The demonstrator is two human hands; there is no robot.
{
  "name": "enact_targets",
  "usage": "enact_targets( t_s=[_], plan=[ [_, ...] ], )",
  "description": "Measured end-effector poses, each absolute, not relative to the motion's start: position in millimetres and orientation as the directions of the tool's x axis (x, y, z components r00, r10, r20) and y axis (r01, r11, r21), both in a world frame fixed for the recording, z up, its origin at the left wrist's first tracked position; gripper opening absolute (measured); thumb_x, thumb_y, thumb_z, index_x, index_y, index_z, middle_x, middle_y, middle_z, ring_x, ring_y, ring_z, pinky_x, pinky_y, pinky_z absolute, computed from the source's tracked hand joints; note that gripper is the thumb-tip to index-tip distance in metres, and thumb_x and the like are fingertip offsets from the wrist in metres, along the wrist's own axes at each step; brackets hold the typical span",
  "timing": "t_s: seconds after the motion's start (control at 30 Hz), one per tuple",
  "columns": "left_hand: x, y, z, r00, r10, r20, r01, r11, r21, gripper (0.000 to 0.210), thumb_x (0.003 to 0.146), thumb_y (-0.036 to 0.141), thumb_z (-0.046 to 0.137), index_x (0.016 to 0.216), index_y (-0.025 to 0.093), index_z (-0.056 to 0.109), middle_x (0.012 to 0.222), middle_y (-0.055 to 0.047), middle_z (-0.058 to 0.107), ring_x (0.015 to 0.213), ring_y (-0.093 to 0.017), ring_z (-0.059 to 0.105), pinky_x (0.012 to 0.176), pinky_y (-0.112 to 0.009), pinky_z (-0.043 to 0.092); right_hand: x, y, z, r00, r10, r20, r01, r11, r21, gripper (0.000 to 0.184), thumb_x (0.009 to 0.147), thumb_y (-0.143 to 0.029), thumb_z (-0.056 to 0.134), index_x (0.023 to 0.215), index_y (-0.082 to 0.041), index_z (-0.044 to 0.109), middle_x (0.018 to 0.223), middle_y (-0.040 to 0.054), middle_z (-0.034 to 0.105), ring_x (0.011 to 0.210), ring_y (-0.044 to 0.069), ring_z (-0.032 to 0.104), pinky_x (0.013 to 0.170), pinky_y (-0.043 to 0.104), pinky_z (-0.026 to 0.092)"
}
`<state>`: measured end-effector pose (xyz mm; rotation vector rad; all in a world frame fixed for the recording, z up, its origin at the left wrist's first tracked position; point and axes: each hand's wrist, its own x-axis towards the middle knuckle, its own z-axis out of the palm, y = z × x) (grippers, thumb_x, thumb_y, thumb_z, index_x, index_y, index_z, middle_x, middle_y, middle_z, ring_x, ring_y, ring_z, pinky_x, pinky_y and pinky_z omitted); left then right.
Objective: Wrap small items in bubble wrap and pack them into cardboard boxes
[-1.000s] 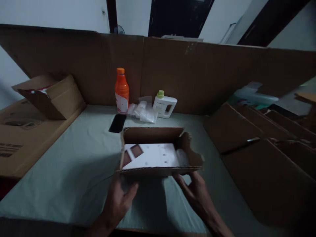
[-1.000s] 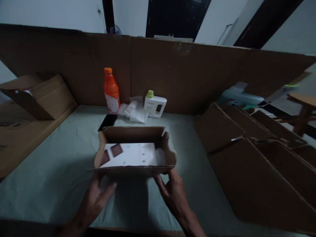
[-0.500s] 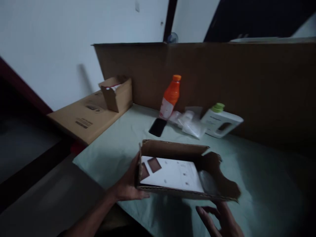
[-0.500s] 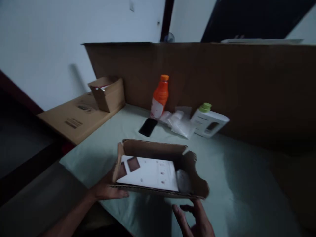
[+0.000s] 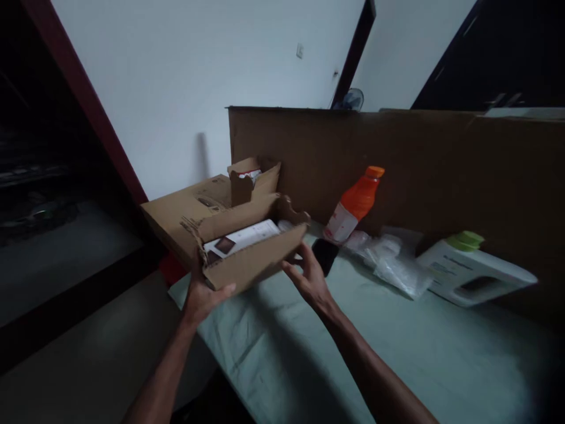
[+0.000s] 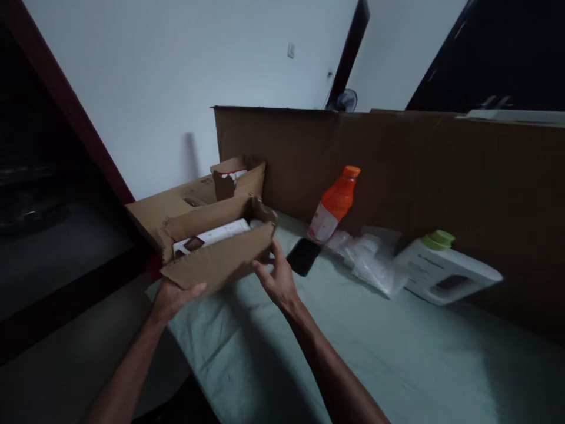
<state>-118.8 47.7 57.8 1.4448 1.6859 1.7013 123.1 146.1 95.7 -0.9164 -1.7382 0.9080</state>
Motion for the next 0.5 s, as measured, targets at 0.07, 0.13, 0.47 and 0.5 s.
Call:
enact_targets(
  t_s=[0.07, 0.13, 0.47, 0.5],
  plan=[
    [-147, 67, 62, -0.540, 0.720, 0.436, 0.389, -0.247, 0.888, 0.114, 0.059, 0.027, 0.086, 0.154, 0.021, 0.024, 0.152, -0.016, 0.044, 0.143, -0.033, 0.042, 0.117, -0.048, 0.038, 71, 185, 101, -0.339, 0.839, 0.425, 0.101, 0.482, -0.870, 0.080, 0.078, -0.038, 0.066, 0.150, -0.021, 0.035, 0.146, 0.0153, 0.051, 0.119, 0.031, 0.060, 0.094, 0.047, 0.056],
    [-170, 86, 65, -0.598, 0.657, 0.459, 0.399, -0.253, 0.881, 0.120, 0.058, 0.024, 0.086, 0.156, 0.023, 0.018, 0.155, -0.016, 0.040, 0.142, -0.032, 0.044, 0.117, -0.046, 0.038, 25, 217, 102, -0.383, 0.811, 0.442, 0.066, 0.502, -0.863, 0.087, 0.075, -0.033, 0.066, 0.154, -0.021, 0.031, 0.149, 0.0139, 0.048, 0.130, 0.032, 0.053, 0.100, 0.047, 0.053],
    [-205, 162, 56, -0.685, 0.610, 0.397, 0.484, -0.026, 0.875, 0.119, 0.058, 0.023, 0.084, 0.157, 0.022, 0.019, 0.155, -0.016, 0.038, 0.144, -0.033, 0.039, 0.121, -0.048, 0.033, -14, 277, 26, -0.459, 0.818, 0.346, 0.167, 0.462, -0.871, 0.079, 0.074, -0.038, 0.073, 0.147, -0.022, 0.047, 0.159, 0.0158, 0.037, 0.145, 0.033, 0.038, 0.112, 0.053, 0.042],
    [-205, 169, 55, -0.683, 0.611, 0.400, 0.493, -0.018, 0.870, 0.118, 0.058, 0.023, 0.085, 0.157, 0.022, 0.019, 0.155, -0.016, 0.038, 0.145, -0.033, 0.039, 0.121, -0.048, 0.032, -7, 274, 16, -0.462, 0.822, 0.334, 0.180, 0.456, -0.872, 0.074, 0.075, -0.038, 0.073, 0.144, -0.022, 0.050, 0.159, 0.0164, 0.037, 0.144, 0.033, 0.041, 0.111, 0.053, 0.044]
  ],
)
